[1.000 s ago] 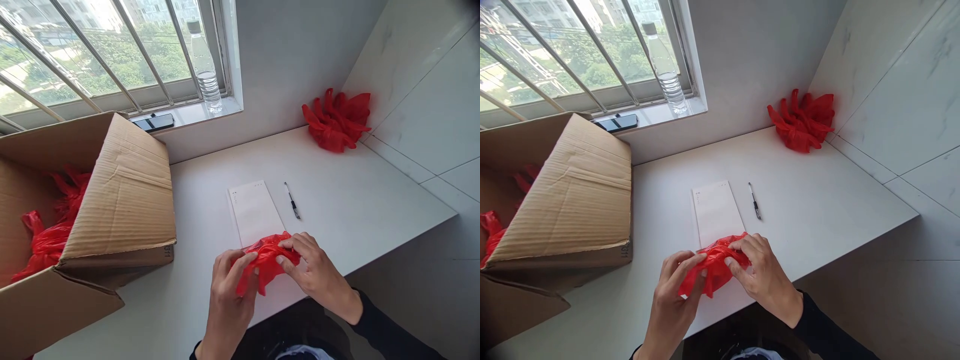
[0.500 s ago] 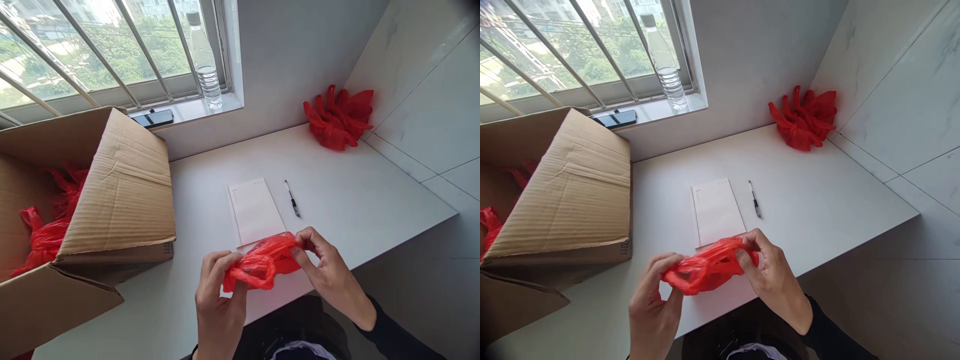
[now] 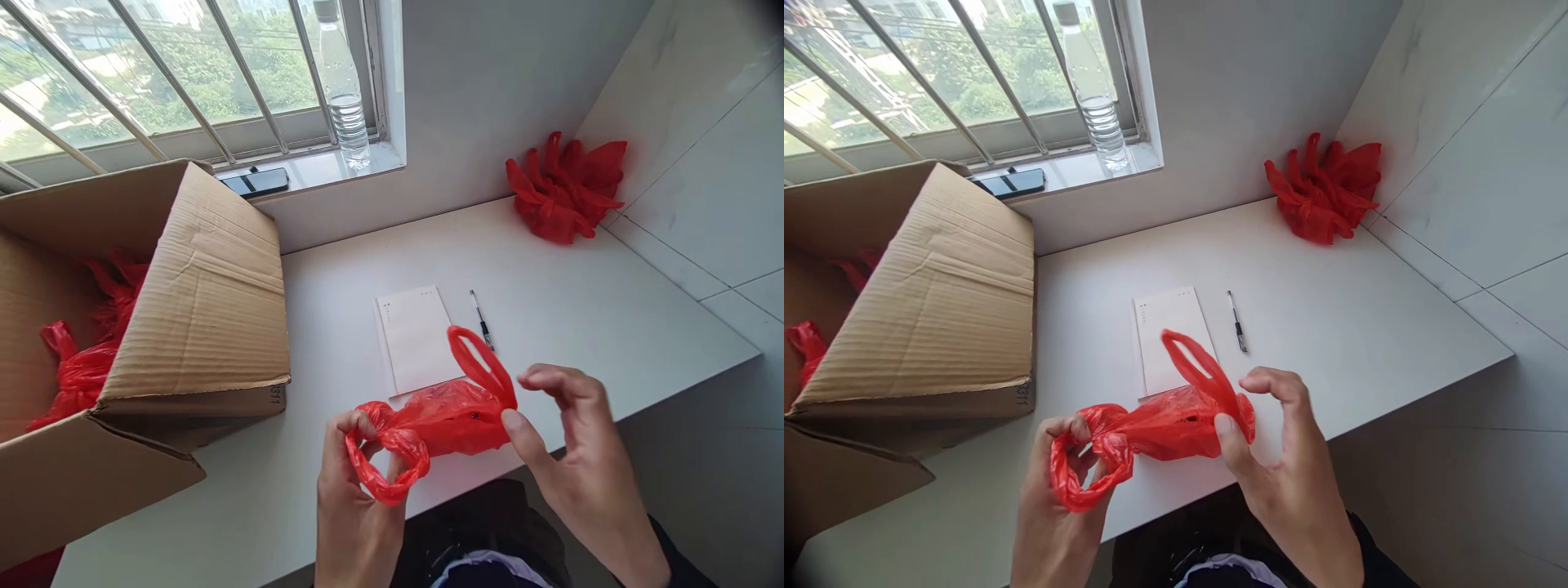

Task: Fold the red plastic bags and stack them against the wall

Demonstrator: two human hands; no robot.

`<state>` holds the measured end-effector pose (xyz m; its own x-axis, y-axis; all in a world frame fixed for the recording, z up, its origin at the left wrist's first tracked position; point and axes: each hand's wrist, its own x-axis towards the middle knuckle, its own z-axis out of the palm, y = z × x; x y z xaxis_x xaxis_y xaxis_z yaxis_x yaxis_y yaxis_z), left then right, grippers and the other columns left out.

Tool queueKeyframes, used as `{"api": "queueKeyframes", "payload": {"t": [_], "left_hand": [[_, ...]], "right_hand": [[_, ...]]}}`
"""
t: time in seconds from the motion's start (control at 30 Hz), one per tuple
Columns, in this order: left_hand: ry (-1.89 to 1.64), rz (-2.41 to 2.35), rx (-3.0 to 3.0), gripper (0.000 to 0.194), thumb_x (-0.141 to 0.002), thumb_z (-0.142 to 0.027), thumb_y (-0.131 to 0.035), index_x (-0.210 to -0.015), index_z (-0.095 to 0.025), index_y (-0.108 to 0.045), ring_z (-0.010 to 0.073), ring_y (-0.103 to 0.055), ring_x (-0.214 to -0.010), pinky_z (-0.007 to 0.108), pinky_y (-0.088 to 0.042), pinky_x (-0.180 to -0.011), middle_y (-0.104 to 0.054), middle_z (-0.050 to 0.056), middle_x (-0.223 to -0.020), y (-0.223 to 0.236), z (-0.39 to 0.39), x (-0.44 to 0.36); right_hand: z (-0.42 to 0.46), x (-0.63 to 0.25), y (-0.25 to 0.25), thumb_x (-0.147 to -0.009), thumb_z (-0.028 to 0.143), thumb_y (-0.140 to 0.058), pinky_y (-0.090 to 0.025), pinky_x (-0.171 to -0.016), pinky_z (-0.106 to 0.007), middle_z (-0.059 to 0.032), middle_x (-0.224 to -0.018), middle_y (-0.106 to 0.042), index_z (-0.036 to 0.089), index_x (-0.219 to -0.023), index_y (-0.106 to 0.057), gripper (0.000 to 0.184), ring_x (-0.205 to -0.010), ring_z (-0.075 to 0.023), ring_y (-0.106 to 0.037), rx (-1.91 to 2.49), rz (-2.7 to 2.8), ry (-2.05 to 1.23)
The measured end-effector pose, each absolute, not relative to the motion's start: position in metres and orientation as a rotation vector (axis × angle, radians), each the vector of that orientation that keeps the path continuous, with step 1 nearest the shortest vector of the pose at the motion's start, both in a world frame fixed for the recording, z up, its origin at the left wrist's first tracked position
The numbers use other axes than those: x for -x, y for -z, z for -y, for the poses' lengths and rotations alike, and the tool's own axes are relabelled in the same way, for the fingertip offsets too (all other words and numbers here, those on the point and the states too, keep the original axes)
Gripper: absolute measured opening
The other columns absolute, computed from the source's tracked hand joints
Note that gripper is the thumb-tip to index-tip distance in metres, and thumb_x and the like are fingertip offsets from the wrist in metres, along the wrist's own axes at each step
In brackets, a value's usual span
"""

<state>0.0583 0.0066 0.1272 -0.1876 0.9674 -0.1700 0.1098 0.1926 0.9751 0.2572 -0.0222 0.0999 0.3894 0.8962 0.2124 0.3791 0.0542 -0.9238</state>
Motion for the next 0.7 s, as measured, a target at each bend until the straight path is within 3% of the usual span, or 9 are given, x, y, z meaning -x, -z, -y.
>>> {"api": "queueKeyframes", "payload": {"t": [0.1,0.2,0.4,0.57,0.7], "left_hand": [[-1.158,-1.405,-0.974,0.03,-0.086,-0.043,-0.079,-0.093,-0.026,-0.056,0.0135,-0.062,-0.082,0.02,-0.05,-0.074,-0.068,-0.002,-0.092,-0.125,-0.008,-0.059],[-1.185,-1.343,-0.899,0.034,-0.084,-0.042,-0.083,-0.106,-0.028,-0.061,0.0143,-0.066,-0.089,0.02,-0.053,-0.08,-0.07,0.0,-0.102,-0.123,-0.006,-0.055],[-1.074,-1.302,-0.645,0.058,-0.086,-0.054,-0.08,-0.134,-0.029,-0.059,0.0151,-0.066,-0.07,0.021,-0.054,-0.067,-0.065,-0.004,-0.07,-0.114,0.005,-0.048],[-1.095,-1.369,-0.534,0.04,-0.086,-0.055,-0.074,-0.111,-0.025,-0.076,0.0235,-0.071,-0.092,0.027,-0.059,-0.071,-0.075,0.005,-0.1,-0.106,0.014,-0.043],[-1.228,-1.327,-0.899,0.03,-0.088,-0.048,-0.064,-0.103,-0.027,-0.08,0.0307,-0.066,-0.113,0.037,-0.057,-0.093,-0.074,0.006,-0.115,-0.116,0.01,-0.05]], "right_hand": [[0.022,-0.251,-0.118,-0.096,0.007,-0.062,-0.054,-0.096,-0.029,-0.0029,-0.115,-0.058,0.028,-0.122,-0.053,0.035,-0.11,-0.0169,-0.06,1.234,1.493,-0.474],[0.016,-0.245,-0.124,-0.102,0.005,-0.047,-0.057,-0.088,-0.031,-0.004,-0.11,-0.065,0.023,-0.123,-0.053,0.028,-0.1,-0.0166,-0.063,1.104,1.932,-0.699],[-0.002,-0.237,-0.109,-0.104,0.01,-0.036,-0.058,-0.069,-0.043,-0.0038,-0.091,-0.066,0.022,-0.102,-0.057,0.024,-0.079,-0.0237,-0.066,1.643,2.338,-0.9],[-0.012,-0.242,-0.117,-0.105,0.014,-0.04,-0.056,-0.059,-0.044,-0.0052,-0.085,-0.066,0.019,-0.105,-0.059,0.019,-0.068,-0.0255,-0.066,1.948,2.363,-0.822],[-0.008,-0.243,-0.107,-0.097,0.011,-0.048,-0.059,-0.071,-0.045,-0.0111,-0.1,-0.071,0.02,-0.116,-0.062,0.025,-0.086,-0.029,-0.069,1.61,2.269,-0.734]]}}
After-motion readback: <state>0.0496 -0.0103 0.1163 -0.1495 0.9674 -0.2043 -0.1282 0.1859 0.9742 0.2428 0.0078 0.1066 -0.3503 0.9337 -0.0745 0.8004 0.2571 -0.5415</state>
